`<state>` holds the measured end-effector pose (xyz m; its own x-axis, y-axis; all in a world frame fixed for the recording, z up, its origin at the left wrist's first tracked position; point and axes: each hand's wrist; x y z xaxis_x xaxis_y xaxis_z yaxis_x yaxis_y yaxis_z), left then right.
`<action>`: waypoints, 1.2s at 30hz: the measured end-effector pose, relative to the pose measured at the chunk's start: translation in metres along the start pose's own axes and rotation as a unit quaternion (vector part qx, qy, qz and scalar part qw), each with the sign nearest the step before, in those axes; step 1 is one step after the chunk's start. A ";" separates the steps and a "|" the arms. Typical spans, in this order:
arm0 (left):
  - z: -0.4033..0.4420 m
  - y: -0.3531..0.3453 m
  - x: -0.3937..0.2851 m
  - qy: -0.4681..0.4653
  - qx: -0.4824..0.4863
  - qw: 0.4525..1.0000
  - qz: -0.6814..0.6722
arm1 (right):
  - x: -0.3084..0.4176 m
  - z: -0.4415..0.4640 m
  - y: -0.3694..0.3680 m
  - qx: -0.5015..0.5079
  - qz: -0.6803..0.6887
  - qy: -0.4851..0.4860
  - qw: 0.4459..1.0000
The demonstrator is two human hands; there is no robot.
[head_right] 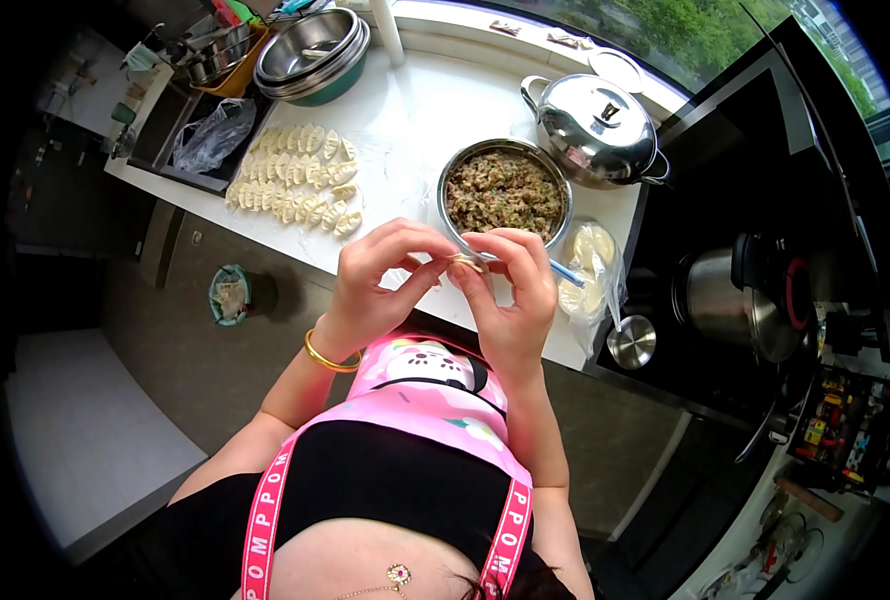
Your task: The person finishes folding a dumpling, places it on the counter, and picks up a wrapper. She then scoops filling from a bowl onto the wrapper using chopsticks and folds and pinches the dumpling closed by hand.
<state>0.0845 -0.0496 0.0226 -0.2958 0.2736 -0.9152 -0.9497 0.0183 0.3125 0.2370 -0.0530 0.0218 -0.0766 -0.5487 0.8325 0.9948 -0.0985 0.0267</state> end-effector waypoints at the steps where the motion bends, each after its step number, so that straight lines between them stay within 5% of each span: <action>1: -0.001 -0.001 -0.002 0.012 -0.009 1.000 -0.017 | -0.003 -0.001 0.002 0.000 0.000 0.000 1.000; 14: -0.005 0.003 0.000 0.112 0.025 0.989 -0.098 | -0.010 -0.009 0.006 0.044 -0.031 0.042 0.998; 36: -0.007 0.004 0.001 0.068 0.004 0.994 -0.091 | -0.004 -0.009 0.004 0.030 0.071 0.002 0.997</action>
<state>0.0796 -0.0555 0.0212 -0.1312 0.1323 -0.9825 -0.9881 0.0631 0.1405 0.2402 -0.0590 0.0134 0.0649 -0.5566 0.8283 0.9979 0.0297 -0.0582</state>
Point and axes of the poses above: each hand's wrist, its own z-axis towards the middle knuckle, its own y-axis out of the back of the hand, x = y × z, and after that the axes turned 14 degrees about y, right-handed
